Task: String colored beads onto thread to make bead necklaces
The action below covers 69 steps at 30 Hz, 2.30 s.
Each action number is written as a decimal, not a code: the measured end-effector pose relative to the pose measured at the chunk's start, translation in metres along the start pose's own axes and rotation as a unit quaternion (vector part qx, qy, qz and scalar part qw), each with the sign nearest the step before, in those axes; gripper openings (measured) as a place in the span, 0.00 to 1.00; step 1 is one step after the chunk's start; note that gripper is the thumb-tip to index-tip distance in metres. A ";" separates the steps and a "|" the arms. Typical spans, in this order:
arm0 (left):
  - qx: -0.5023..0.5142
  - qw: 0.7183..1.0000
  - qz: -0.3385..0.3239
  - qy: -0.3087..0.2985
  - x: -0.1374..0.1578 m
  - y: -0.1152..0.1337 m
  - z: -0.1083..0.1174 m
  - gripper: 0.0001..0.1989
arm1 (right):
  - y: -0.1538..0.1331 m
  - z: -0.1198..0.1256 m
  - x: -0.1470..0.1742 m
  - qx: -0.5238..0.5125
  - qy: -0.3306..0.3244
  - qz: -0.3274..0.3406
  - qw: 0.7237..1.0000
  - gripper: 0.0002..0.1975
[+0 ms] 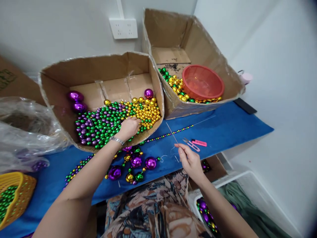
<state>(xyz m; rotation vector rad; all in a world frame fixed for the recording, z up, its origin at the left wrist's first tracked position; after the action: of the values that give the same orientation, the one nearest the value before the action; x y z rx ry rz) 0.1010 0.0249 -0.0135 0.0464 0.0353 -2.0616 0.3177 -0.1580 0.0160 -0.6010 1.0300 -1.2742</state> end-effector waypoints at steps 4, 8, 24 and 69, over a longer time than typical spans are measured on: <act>0.033 0.999 0.020 0.027 -0.005 -0.010 0.010 0.13 | 0.003 -0.002 0.001 0.004 -0.005 -0.001 1.000 0.13; 0.075 0.991 0.078 0.084 -0.010 -0.040 0.028 0.16 | 0.004 -0.004 0.001 0.000 -0.004 0.010 1.000 0.13; 0.133 0.977 0.077 0.145 -0.098 -0.006 0.027 0.16 | 0.002 -0.010 -0.002 -0.015 0.014 0.024 1.000 0.13; 0.847 0.506 0.150 -0.060 0.085 0.049 0.004 0.17 | -0.021 -0.037 0.017 0.022 -0.040 0.108 0.993 0.11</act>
<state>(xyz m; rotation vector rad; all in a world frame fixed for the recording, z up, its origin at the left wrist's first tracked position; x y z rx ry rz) 0.1041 -0.0728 -0.0142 1.0148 -1.9293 -0.9497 0.2747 -0.1728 0.0122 -0.4888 0.9705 -1.0730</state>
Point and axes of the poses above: each hand's wrist, its own x-axis away from the middle knuckle, its own z-axis out of the back of the hand, y = z × x, the point moved 9 cm from there along -x, towards the middle knuckle, and after that the axes turned 10 degrees about -x, right-handed, at the moved point
